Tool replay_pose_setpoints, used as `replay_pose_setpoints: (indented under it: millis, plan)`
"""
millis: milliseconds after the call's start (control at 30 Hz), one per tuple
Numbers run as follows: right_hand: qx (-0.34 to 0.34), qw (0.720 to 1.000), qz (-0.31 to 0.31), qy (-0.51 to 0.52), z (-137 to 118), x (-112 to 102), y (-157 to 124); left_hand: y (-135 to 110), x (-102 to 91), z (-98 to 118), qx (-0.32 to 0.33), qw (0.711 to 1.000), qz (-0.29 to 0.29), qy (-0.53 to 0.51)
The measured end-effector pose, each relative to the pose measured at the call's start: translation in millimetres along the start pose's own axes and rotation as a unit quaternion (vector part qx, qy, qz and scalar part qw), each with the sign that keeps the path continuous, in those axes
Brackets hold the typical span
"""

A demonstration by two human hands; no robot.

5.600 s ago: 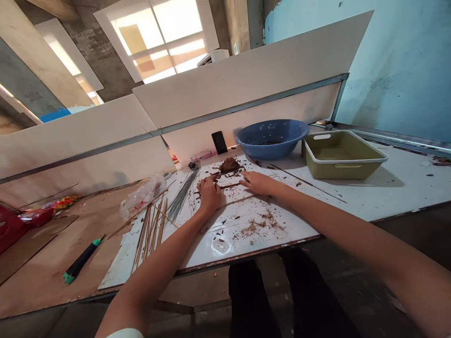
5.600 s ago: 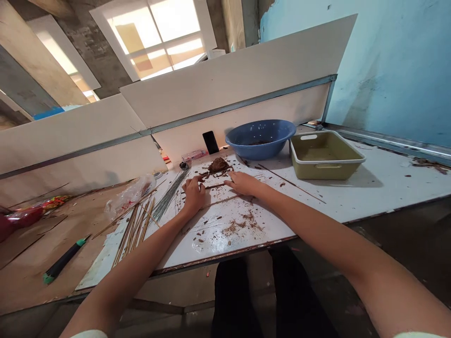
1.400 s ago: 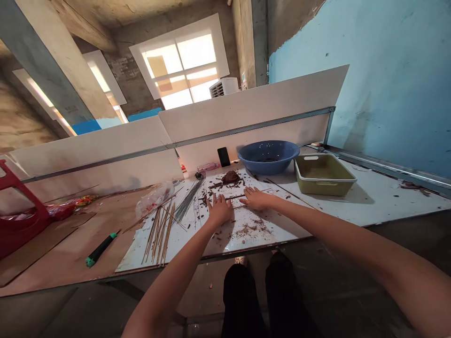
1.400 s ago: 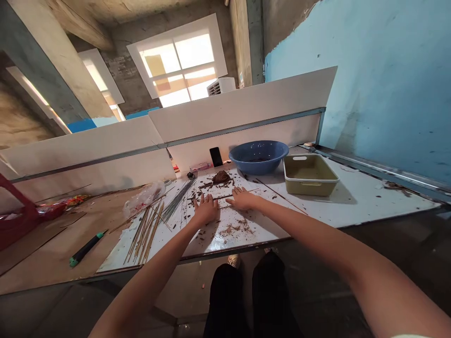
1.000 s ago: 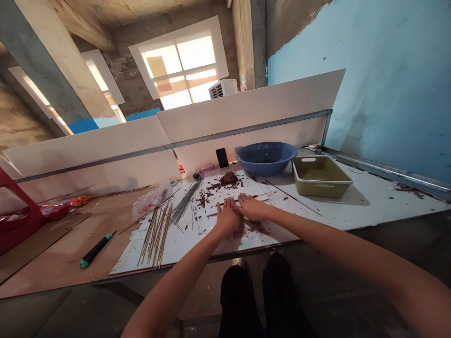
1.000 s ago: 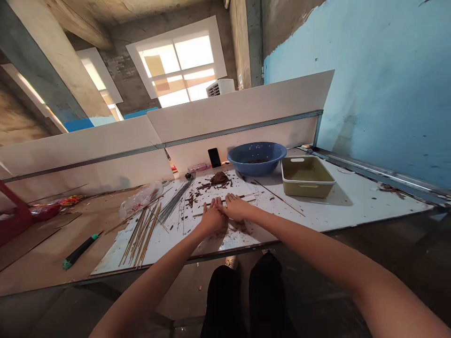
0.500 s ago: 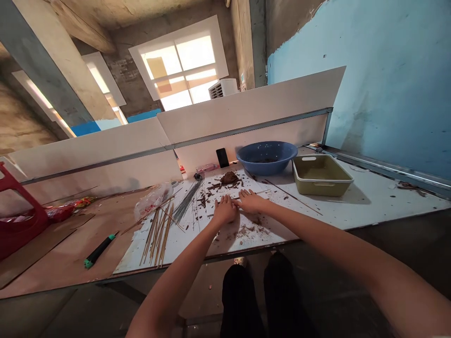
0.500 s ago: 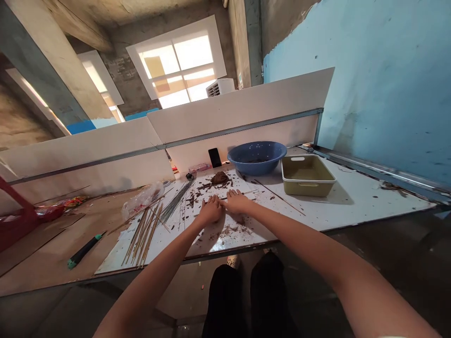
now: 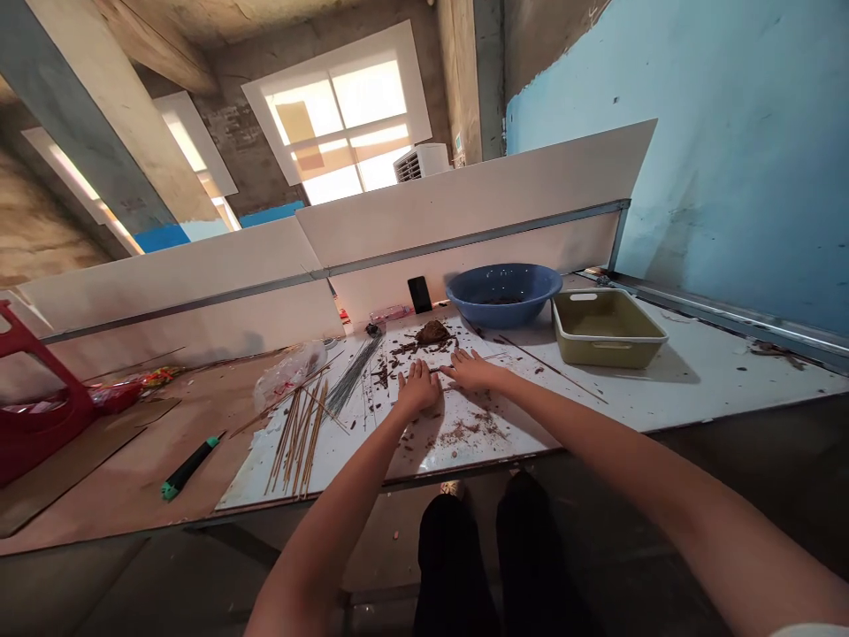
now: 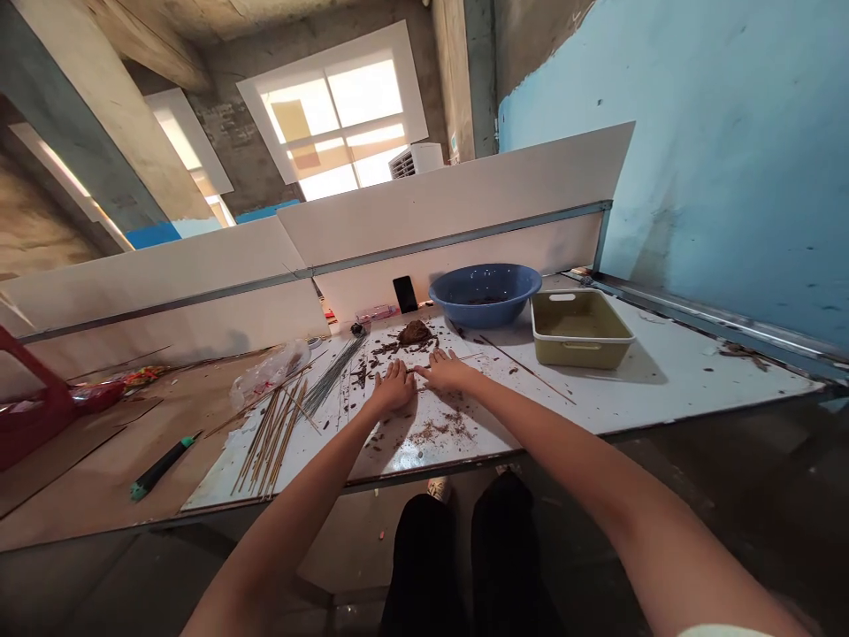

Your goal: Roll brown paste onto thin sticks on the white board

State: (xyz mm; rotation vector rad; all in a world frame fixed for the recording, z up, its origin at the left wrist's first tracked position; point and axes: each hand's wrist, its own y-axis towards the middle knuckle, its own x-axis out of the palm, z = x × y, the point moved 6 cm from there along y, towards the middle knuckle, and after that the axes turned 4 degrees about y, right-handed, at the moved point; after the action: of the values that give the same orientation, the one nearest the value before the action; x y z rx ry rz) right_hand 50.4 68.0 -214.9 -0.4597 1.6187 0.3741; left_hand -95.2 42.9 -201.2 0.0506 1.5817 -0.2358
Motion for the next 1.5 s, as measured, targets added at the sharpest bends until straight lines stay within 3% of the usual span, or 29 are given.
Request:
replay_pose_setpoints:
  millis: [133, 267, 467, 733, 833, 967, 1200, 1400, 1500]
  plan:
    - [0.01, 1.0, 0.018, -0.004, 1, 16, -13, -14, 11.3, -5, 0.019, 1.0, 0.0, 0.008]
    - [-0.035, 0.999, 0.032, -0.007, -1, 34, -25, -28, 21.4, -9, 0.034, 0.999, -0.013, 0.025]
    - [0.057, 0.998, -0.009, 0.035, 14, 9, -1, -6, -4.1, -5, -0.01, 1.0, -0.021, 0.008]
    - [-0.002, 1.0, 0.007, -0.019, 3, 33, -24, -29, 17.9, -16, 0.021, 0.999, -0.003, 0.03]
    - [0.038, 0.999, -0.013, -0.002, 8, 20, -12, -16, 8.3, -15, 0.01, 0.999, -0.021, 0.032]
    - [0.071, 0.997, 0.022, 0.019, 11, 7, -3, -2, -2.8, -14, -0.018, 1.0, -0.008, 0.016]
    - [0.022, 0.998, 0.061, 0.017, 7, 40, -31, -24, 22.8, -26, 0.025, 0.999, 0.01, 0.032]
    - [0.063, 0.997, 0.029, 0.028, 10, 9, -9, -4, 2.8, -23, -0.04, 0.999, -0.017, 0.006]
    - [0.055, 0.998, 0.041, 0.017, 7, 11, -17, -13, 6.7, -25, -0.057, 0.998, 0.001, -0.003]
